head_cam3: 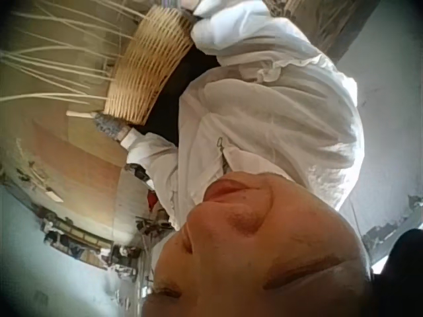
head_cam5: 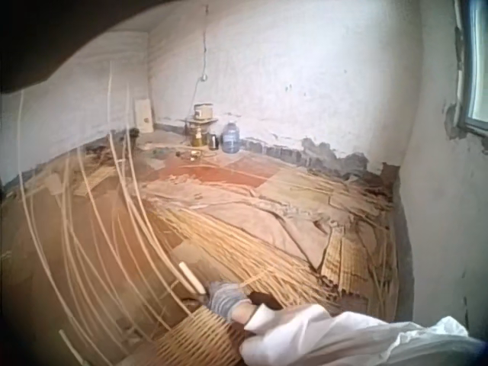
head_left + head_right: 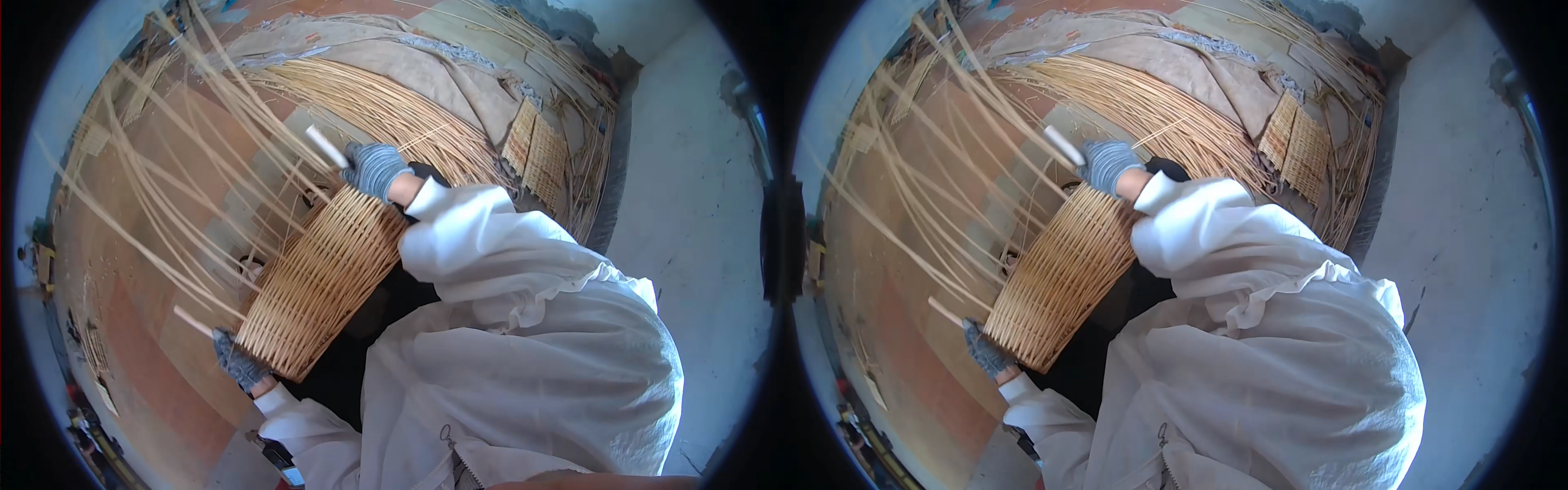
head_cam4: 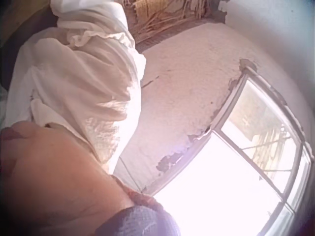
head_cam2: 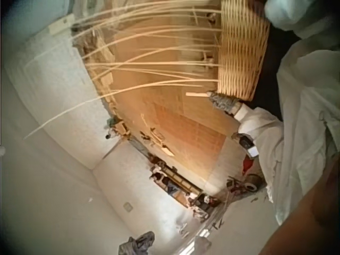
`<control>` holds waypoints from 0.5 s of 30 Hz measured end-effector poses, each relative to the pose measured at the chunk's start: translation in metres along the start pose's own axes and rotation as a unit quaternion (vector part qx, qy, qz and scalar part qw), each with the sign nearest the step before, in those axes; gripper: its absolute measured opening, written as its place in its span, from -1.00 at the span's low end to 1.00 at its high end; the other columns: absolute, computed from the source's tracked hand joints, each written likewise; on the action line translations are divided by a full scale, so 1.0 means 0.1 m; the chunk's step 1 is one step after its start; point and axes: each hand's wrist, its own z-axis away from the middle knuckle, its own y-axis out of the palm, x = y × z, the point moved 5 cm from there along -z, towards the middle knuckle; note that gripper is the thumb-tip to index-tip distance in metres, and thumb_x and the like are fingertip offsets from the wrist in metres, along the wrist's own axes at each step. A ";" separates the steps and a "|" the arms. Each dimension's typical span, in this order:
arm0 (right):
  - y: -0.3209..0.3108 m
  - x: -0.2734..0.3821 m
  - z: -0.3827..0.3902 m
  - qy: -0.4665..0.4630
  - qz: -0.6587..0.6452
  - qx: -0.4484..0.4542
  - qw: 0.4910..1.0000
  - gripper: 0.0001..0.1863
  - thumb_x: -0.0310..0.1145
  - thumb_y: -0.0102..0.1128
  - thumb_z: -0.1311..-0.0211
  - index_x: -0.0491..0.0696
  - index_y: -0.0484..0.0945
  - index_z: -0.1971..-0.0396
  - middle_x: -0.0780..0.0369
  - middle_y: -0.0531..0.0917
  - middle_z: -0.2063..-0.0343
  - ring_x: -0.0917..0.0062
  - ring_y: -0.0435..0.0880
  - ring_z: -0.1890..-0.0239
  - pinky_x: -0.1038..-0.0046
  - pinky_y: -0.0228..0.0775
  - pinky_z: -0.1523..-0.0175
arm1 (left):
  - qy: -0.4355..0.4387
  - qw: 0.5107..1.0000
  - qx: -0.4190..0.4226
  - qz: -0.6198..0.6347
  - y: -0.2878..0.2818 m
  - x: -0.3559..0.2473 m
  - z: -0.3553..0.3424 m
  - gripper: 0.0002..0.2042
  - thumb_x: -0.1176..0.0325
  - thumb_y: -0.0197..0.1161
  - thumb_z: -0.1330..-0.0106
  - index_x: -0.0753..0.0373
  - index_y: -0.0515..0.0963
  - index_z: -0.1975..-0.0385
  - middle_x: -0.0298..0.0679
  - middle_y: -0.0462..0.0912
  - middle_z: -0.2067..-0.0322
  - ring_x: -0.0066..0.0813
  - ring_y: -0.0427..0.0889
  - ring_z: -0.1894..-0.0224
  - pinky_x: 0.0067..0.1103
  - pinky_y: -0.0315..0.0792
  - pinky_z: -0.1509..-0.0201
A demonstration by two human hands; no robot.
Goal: The person weaves a rectangular basket using thin wooden strips, interlacing them through a vertical frame. They use a hammer to tighten the weave and pliers to trim the excess ends of the strips.
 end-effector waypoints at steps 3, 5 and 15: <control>-0.18 0.02 0.01 -0.051 -0.082 -0.002 0.995 -0.69 -0.09 0.12 -0.08 -0.01 0.52 0.30 0.11 0.61 0.55 0.23 0.60 0.48 0.30 0.44 0.29 | -0.056 0.998 0.023 0.032 0.07 -0.12 0.11 -0.73 0.16 0.03 -0.35 0.26 0.47 0.34 -0.35 0.45 0.50 -0.56 0.45 0.43 -0.60 0.41 0.33; -0.25 0.12 0.10 -0.206 -0.022 -0.039 0.977 -0.70 -0.12 0.14 -0.06 0.04 0.52 0.26 0.14 0.61 0.52 0.25 0.60 0.46 0.30 0.44 0.29 | -0.059 0.998 -0.035 0.015 0.28 -0.25 0.29 -0.69 0.13 -0.01 -0.36 0.29 0.48 0.26 -0.32 0.46 0.45 -0.52 0.47 0.37 -0.56 0.43 0.26; -1.18 -2.07 0.91 -0.201 -0.058 -0.290 0.934 -0.73 -0.27 0.06 -0.16 -0.04 0.55 0.17 0.11 0.62 0.32 0.25 0.60 0.30 0.34 0.45 0.16 | 0.110 0.928 -0.018 -0.355 0.28 -0.34 0.27 -0.49 0.02 -0.21 -0.37 0.31 0.28 -0.10 -0.10 0.44 0.02 -0.26 0.45 0.02 -0.41 0.32 -0.07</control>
